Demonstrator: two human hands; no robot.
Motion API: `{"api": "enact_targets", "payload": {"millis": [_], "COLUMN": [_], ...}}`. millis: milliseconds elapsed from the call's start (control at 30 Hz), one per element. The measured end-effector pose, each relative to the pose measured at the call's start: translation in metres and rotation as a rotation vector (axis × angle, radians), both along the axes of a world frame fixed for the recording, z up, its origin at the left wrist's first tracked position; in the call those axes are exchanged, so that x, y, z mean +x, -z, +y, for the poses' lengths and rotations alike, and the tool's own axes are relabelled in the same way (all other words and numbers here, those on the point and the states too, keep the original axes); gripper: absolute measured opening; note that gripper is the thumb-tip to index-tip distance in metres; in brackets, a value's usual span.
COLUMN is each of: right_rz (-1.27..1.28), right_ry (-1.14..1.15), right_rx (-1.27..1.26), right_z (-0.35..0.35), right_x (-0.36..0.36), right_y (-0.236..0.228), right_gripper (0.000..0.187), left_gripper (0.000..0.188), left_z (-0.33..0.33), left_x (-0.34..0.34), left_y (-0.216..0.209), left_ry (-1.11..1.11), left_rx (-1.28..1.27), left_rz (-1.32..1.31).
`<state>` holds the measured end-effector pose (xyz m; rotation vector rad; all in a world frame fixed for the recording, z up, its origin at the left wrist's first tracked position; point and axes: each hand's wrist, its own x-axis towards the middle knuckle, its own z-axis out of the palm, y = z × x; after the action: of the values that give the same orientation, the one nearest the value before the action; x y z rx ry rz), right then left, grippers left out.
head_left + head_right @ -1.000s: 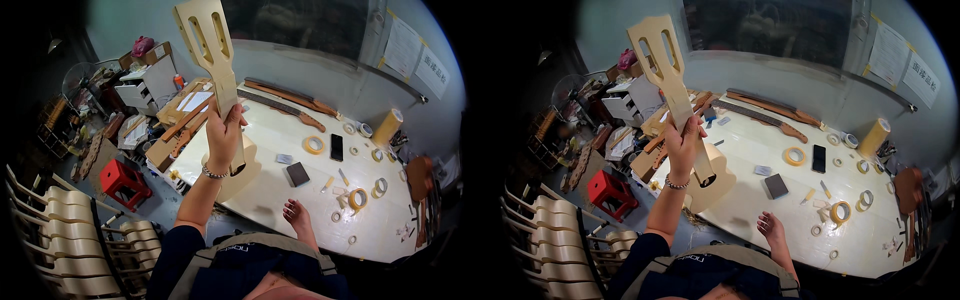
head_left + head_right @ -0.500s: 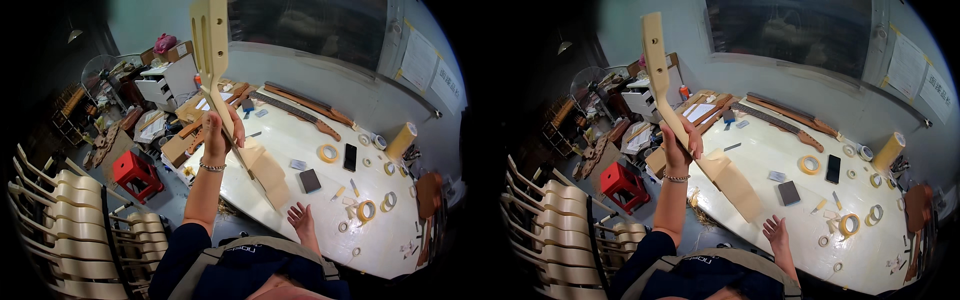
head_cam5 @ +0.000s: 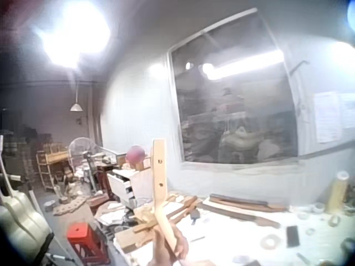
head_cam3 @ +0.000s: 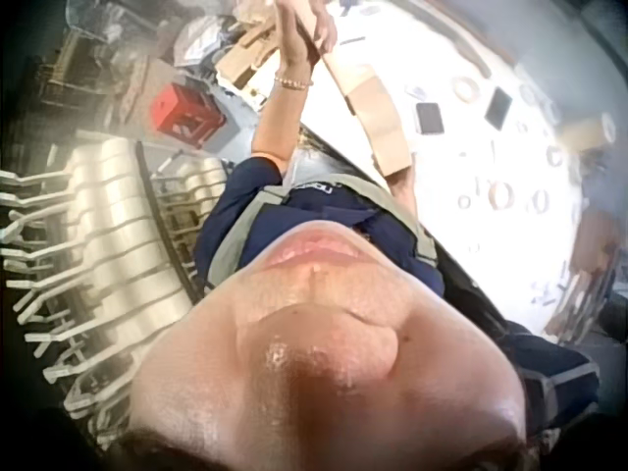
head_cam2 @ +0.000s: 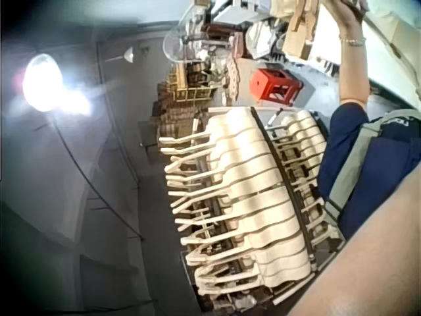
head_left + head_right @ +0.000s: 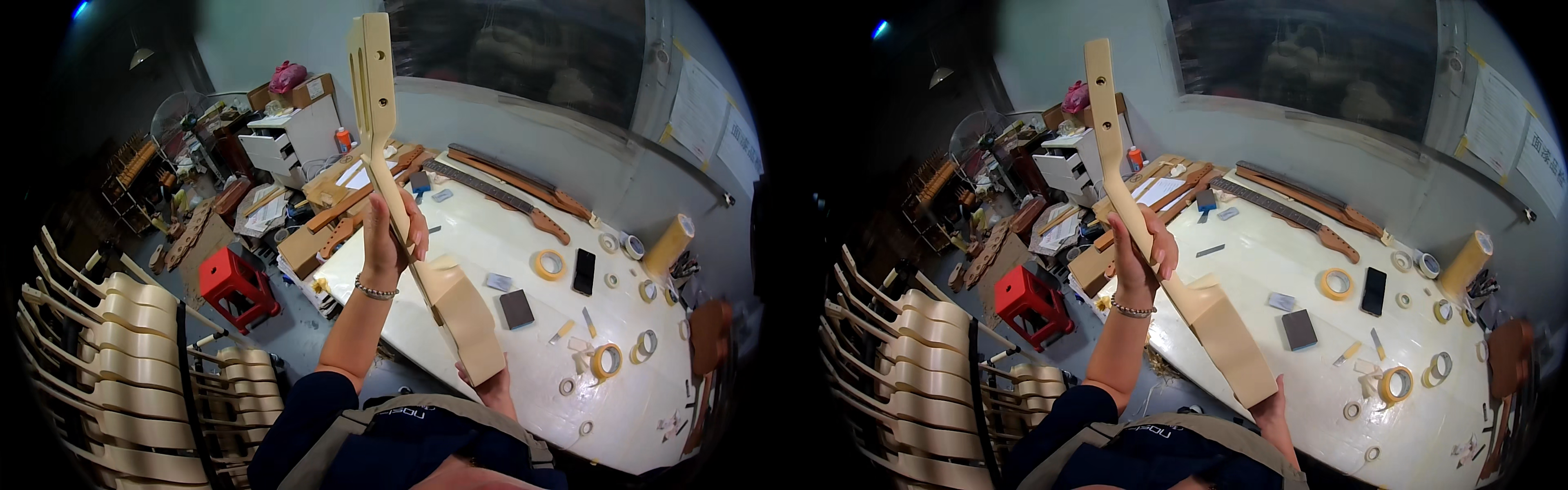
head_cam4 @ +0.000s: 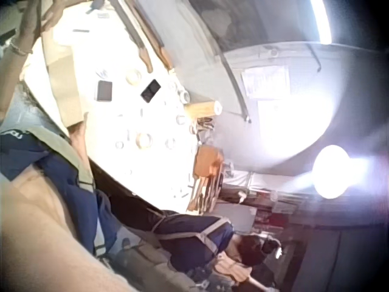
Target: The person uses a sanding block to smooth the edges and surfaces of a light-colored wooden chair component. They rotate the piece to access different angles and then place it on a rack before picking up another similar component to continue the sanding process.
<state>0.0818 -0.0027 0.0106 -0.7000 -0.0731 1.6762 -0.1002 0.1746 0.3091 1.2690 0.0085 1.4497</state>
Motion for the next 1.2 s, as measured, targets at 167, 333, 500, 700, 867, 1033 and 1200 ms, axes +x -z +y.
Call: {"api": "enact_targets", "payload": {"millis": [167,333,500,700,867,1033,1200], "right_rz": [0.016,-0.084,-0.007,-0.204,-0.311,-0.197,0.632], "right_ry": [-0.006,0.078,0.197,-0.182,-0.317,-0.257,-0.083], "right_rx": [-0.019,0.002,-0.023,-0.062,-0.102,-0.057,0.483], "right_z": [0.003,0.0,0.029,0.058,0.057,0.061,0.064], "right_x": [0.002,0.0,0.002,0.002,-0.018,-0.018,-0.018], "right_y": [-0.001,-0.009,-0.011,-0.014,-0.033,-0.013,0.01], "right_gripper": [0.072,0.08,0.093,0.1,0.101,0.1,0.092], "left_gripper": [0.056,0.046,0.041,0.064,0.067,0.061,0.032], "left_z": [-0.002,-0.006,-0.011,-0.003,0.002,0.008,0.015], "left_x": [0.005,0.01,0.026,0.022,0.018,0.017,0.001], "left_y": [-0.002,-0.007,-0.035,-0.041,-0.041,-0.038,-0.049], "left_ry": [-0.027,-0.182,-0.162,-0.149,-0.231,-0.328,-0.14], "left_rx": [-0.004,-0.049,-0.119,0.307,0.275,0.317,0.145], "left_rz": [0.016,0.035,0.034,0.518,0.663,0.648,0.405]}}
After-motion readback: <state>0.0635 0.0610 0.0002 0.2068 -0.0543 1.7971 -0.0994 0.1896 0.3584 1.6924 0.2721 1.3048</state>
